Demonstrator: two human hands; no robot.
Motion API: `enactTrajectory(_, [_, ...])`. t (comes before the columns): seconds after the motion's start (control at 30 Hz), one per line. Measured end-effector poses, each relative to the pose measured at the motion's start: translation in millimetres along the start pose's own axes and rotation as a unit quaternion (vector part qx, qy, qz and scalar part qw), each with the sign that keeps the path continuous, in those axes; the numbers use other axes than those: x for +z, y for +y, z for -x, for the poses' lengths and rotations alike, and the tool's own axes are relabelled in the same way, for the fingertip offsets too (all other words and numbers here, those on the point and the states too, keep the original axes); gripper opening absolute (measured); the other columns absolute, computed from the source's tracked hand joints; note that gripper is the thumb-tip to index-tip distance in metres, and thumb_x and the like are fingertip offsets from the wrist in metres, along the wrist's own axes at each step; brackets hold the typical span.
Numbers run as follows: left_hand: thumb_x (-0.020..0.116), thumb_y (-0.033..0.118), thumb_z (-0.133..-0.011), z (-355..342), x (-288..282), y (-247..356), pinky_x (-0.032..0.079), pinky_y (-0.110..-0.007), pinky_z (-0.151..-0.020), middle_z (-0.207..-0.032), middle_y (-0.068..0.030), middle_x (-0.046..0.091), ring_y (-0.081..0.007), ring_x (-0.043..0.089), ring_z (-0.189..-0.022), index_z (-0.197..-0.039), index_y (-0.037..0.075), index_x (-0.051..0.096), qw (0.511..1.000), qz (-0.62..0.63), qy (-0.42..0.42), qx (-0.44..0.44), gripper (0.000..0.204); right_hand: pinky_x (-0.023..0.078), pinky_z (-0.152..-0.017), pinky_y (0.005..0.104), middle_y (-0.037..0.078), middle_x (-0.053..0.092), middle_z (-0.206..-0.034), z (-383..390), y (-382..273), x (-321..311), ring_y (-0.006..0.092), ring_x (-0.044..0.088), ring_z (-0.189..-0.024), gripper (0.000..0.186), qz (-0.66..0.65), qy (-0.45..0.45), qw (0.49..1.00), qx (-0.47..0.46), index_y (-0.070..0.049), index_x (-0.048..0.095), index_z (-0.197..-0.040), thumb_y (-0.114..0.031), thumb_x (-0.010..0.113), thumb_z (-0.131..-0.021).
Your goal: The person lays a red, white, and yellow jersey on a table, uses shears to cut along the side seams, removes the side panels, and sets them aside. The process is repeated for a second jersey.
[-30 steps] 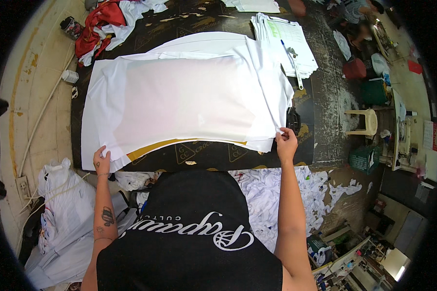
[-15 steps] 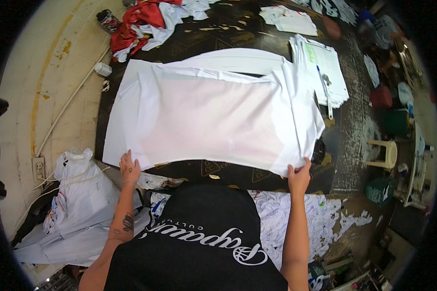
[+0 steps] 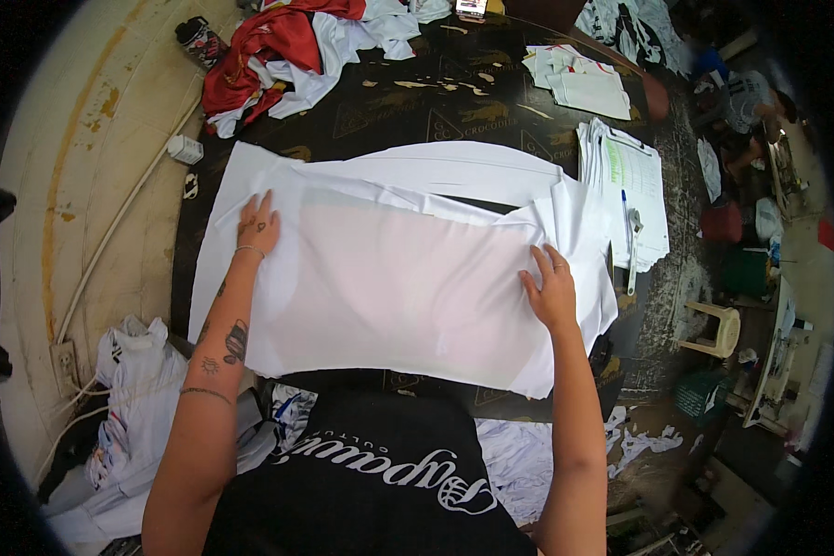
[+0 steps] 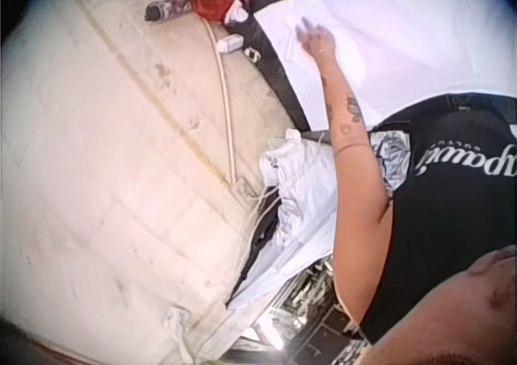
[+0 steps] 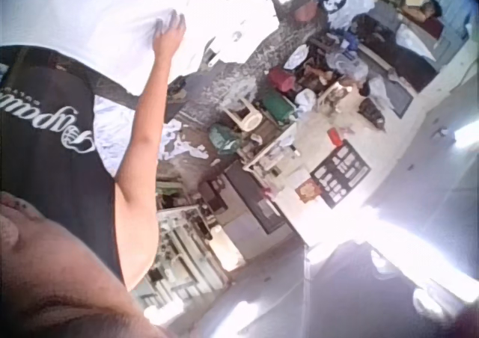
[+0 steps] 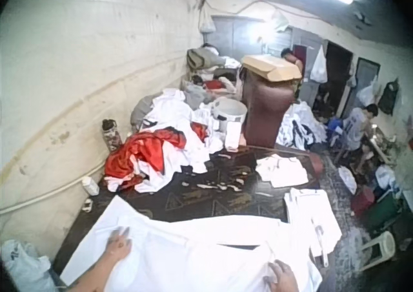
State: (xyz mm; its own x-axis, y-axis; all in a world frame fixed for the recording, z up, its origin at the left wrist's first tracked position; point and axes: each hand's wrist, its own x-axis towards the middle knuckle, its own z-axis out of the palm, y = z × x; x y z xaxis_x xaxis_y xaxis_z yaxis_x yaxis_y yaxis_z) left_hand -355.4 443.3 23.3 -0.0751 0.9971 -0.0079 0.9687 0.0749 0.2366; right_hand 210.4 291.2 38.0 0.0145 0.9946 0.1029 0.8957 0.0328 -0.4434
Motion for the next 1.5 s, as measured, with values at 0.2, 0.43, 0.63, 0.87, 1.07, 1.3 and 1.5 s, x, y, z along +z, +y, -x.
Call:
enactTrajectory(0.2, [0.058,0.016,-0.101,-48,20,-8,0.043,-0.048,-0.110,-0.142,-0.0143,0.057,-0.0346,0.049,-0.135,-0.142,0.011,0.063,0.993,0.024,0.049,0.101,0.041,0.045,-0.108,0.0463,0.016,0.063,-0.133,-63,2,13,0.0366,0.057,-0.127,0.039,0.060,-0.070,0.996,-0.013,-0.012,0.070,-0.130,-0.021,0.075,-0.092])
enactTrajectory(0.43, [0.057,0.018,-0.103,-53,44,-4,0.026,-0.053,-0.121,-0.155,-0.0160,0.045,-0.0349,0.040,-0.144,-0.153,0.018,0.055,0.988,-0.013,0.064,0.140,0.051,0.041,-0.114,0.0525,0.023,0.058,-0.143,-134,22,26,0.0425,0.054,-0.133,0.046,0.155,0.108,0.982,0.008,-0.012,0.065,-0.140,-0.016,0.072,-0.094])
enactTrajectory(0.63, [0.056,0.019,-0.104,-63,38,-13,0.025,-0.053,-0.121,-0.156,-0.0176,0.044,-0.0352,0.038,-0.146,-0.156,0.019,0.052,0.989,-0.025,0.038,0.141,0.052,0.042,-0.113,0.0485,0.019,0.057,-0.143,-124,17,31,0.0396,0.051,-0.134,0.045,-0.005,-0.156,0.974,-0.161,-0.010,0.065,-0.138,-0.017,0.073,-0.094])
enactTrajectory(0.87, [0.056,0.011,-0.102,-27,11,-41,0.039,-0.050,-0.116,-0.150,-0.0210,0.050,-0.0379,0.048,-0.139,-0.147,0.009,0.059,0.988,0.060,0.114,0.090,0.045,0.041,-0.115,0.0475,0.017,0.059,-0.143,-90,18,11,0.0373,0.052,-0.136,0.037,0.015,0.042,0.999,-0.008,-0.008,0.069,-0.130,-0.015,0.074,-0.094])
enactTrajectory(1.07, [0.057,0.011,-0.099,68,-5,-91,0.041,-0.050,-0.115,-0.144,-0.0252,0.056,-0.0423,0.053,-0.135,-0.144,0.004,0.060,0.992,-0.006,0.126,0.005,0.045,0.041,-0.115,0.0508,0.016,0.058,-0.143,3,25,-13,0.0399,0.048,-0.139,0.040,0.074,-0.056,0.996,0.006,-0.006,0.067,-0.131,-0.010,0.075,-0.092])
enactTrajectory(1.3, [0.057,0.014,-0.101,159,-12,-124,0.037,-0.056,-0.117,-0.153,-0.0267,0.047,-0.0451,0.044,-0.141,-0.156,0.004,0.046,0.988,-0.124,0.080,-0.054,0.057,0.043,-0.112,0.0506,0.018,0.060,-0.139,106,17,-35,0.0412,0.053,-0.132,0.038,0.061,0.029,0.993,0.092,-0.006,0.069,-0.127,-0.007,0.075,-0.090])
enactTrajectory(1.5, [0.055,0.015,-0.101,176,6,-137,0.031,-0.057,-0.120,-0.159,-0.0269,0.038,-0.0436,0.037,-0.147,-0.159,0.010,0.042,0.993,-0.110,-0.004,-0.039,0.060,0.043,-0.111,0.0501,0.020,0.060,-0.140,188,42,-47,0.0417,0.053,-0.131,0.038,0.078,0.090,0.978,0.172,-0.006,0.069,-0.129,-0.005,0.072,-0.091])
